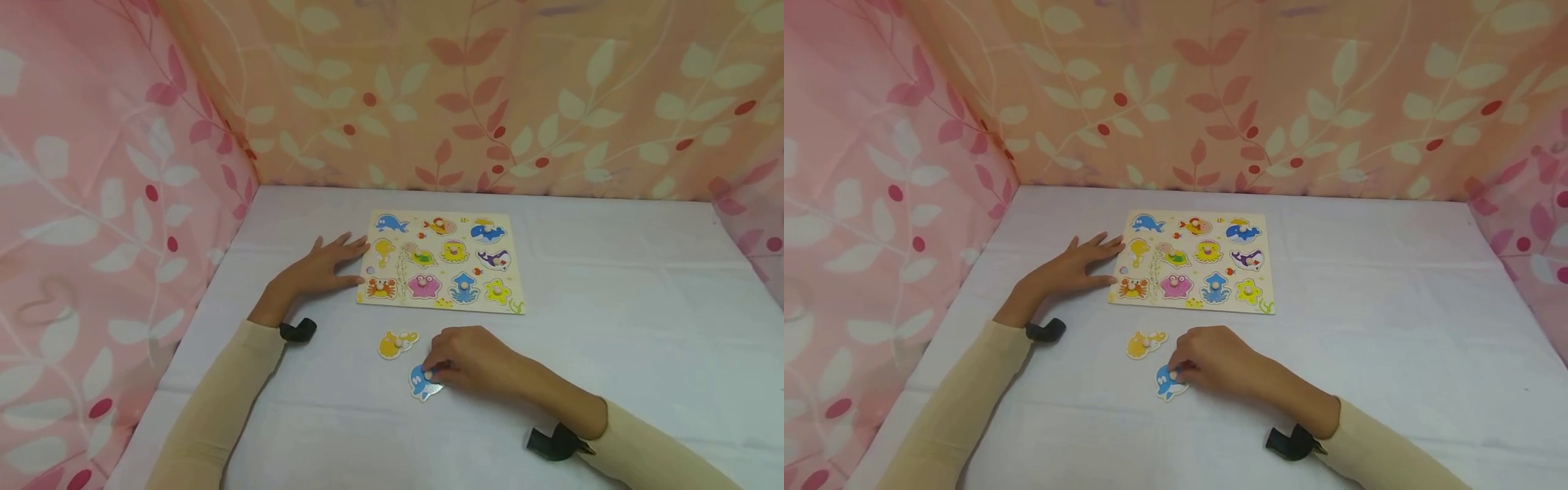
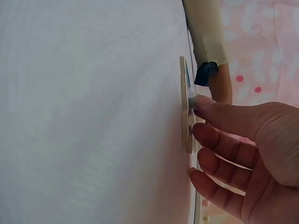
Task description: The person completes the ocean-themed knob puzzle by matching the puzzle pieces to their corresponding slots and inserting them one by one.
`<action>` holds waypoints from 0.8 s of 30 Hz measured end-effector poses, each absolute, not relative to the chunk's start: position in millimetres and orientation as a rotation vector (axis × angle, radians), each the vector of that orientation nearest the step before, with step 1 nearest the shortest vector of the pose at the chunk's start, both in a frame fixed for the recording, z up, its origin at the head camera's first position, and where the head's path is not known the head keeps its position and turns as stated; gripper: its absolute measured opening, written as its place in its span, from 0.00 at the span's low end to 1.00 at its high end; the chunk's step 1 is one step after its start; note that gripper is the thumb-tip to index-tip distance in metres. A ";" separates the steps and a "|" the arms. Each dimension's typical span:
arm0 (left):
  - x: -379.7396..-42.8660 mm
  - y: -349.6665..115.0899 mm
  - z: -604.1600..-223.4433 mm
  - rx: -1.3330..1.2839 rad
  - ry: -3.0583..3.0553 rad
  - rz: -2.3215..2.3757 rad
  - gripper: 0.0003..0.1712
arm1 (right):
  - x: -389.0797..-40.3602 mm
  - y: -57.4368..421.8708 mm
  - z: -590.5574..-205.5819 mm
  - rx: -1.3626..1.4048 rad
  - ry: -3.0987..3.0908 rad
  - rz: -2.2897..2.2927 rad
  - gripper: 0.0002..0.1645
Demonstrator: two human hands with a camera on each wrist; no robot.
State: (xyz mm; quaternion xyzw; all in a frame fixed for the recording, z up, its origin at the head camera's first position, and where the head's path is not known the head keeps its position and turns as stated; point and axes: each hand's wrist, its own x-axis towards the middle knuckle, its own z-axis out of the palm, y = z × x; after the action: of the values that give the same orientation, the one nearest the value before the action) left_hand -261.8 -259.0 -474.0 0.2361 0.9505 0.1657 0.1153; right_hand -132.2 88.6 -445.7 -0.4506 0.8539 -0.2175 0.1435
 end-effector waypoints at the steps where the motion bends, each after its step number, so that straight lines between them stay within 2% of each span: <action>1: -262.2 -258.9 -473.9 0.691 2.786 0.482 0.50 | -132.6 88.6 -446.0 -1.295 2.463 -0.636 0.12; 12: -260.6 -258.5 -473.5 0.687 2.764 0.530 0.50 | -134.9 88.7 -450.7 -1.311 2.448 -0.693 0.11; 24: -261.3 -259.4 -472.5 0.712 2.771 0.522 0.50 | -134.5 89.8 -450.0 -1.488 2.403 -0.674 0.10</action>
State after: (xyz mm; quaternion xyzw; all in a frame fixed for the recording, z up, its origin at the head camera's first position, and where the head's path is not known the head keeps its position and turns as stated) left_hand -261.3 -259.4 -472.5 0.2431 0.9463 0.1781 0.1167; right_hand -134.5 89.8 -450.0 -0.5085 0.8213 -0.2303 0.1176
